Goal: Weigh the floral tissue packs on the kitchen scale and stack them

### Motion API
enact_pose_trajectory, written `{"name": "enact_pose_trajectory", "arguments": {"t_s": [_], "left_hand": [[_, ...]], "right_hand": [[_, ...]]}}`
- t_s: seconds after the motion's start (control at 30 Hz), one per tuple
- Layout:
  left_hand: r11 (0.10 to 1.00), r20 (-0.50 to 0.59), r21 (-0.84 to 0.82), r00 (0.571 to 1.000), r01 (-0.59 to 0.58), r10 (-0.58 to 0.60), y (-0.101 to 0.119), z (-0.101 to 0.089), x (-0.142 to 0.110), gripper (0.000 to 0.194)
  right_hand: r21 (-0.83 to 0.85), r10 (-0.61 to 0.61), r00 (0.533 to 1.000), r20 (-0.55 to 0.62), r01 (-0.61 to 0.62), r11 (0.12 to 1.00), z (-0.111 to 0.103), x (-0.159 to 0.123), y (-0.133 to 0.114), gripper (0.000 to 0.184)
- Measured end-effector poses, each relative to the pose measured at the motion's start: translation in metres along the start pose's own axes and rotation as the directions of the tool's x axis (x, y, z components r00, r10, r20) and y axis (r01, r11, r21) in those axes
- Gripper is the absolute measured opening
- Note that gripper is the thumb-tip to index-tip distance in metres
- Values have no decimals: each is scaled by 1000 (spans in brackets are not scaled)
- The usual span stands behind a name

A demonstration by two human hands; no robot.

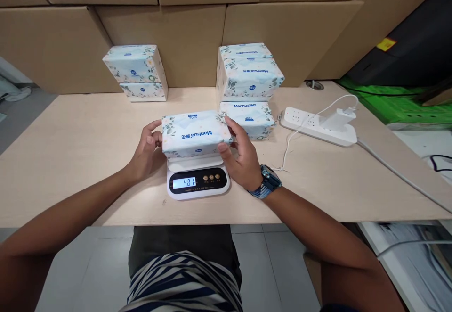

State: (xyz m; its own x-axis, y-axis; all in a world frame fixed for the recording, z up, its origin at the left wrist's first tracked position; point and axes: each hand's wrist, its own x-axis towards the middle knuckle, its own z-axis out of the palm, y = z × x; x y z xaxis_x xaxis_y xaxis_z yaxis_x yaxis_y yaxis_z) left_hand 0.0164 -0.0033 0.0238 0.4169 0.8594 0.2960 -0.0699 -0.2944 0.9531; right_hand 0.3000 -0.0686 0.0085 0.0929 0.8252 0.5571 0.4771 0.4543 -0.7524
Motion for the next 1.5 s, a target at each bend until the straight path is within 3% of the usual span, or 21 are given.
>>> {"name": "enact_pose_trajectory", "arguments": {"t_s": [0.23, 0.4, 0.53, 0.67, 0.87, 1.07, 1.23, 1.4, 1.5], "left_hand": [[998, -75, -23, 995, 64, -65, -5, 1, 1, 80], [994, -121, -9, 987, 106, -107, -15, -4, 1, 69], [990, -138, 45, 982, 132, -125, -9, -3, 2, 75], [986, -133, 77, 981, 150, -139, 0, 0, 3, 81], [987, -144, 93, 982, 134, -120, 3, 0, 2, 72], [989, -125, 90, 987, 116, -104, 3, 1, 2, 75], [984, -103, 111, 986, 143, -131, 2, 0, 2, 81], [987, -84, 123, 992, 106, -96, 2, -2, 1, 71], [986, -73, 115, 990, 125, -117, 2, -1, 1, 78]], "right_hand": [[-23, -21, 1000, 3, 21, 1000, 1, -2, 1, 74], [-43, -47, 999, -14, 46, 998, 2, -4, 2, 74], [-28, -40, 999, -18, 40, 999, 2, -4, 1, 73], [10, -2, 1000, -22, 3, 1000, 3, -3, -1, 73], [12, 72, 997, -1, -72, 997, 5, -10, -5, 71], [-42, 66, 995, 79, -63, 997, 4, -16, -6, 71], [-51, 51, 996, 77, -47, 998, 3, -15, -6, 69], [-33, 89, 990, 110, -86, 996, 4, -15, -8, 76], [-9, 92, 990, 107, -91, 996, 6, -16, -8, 81]]}}
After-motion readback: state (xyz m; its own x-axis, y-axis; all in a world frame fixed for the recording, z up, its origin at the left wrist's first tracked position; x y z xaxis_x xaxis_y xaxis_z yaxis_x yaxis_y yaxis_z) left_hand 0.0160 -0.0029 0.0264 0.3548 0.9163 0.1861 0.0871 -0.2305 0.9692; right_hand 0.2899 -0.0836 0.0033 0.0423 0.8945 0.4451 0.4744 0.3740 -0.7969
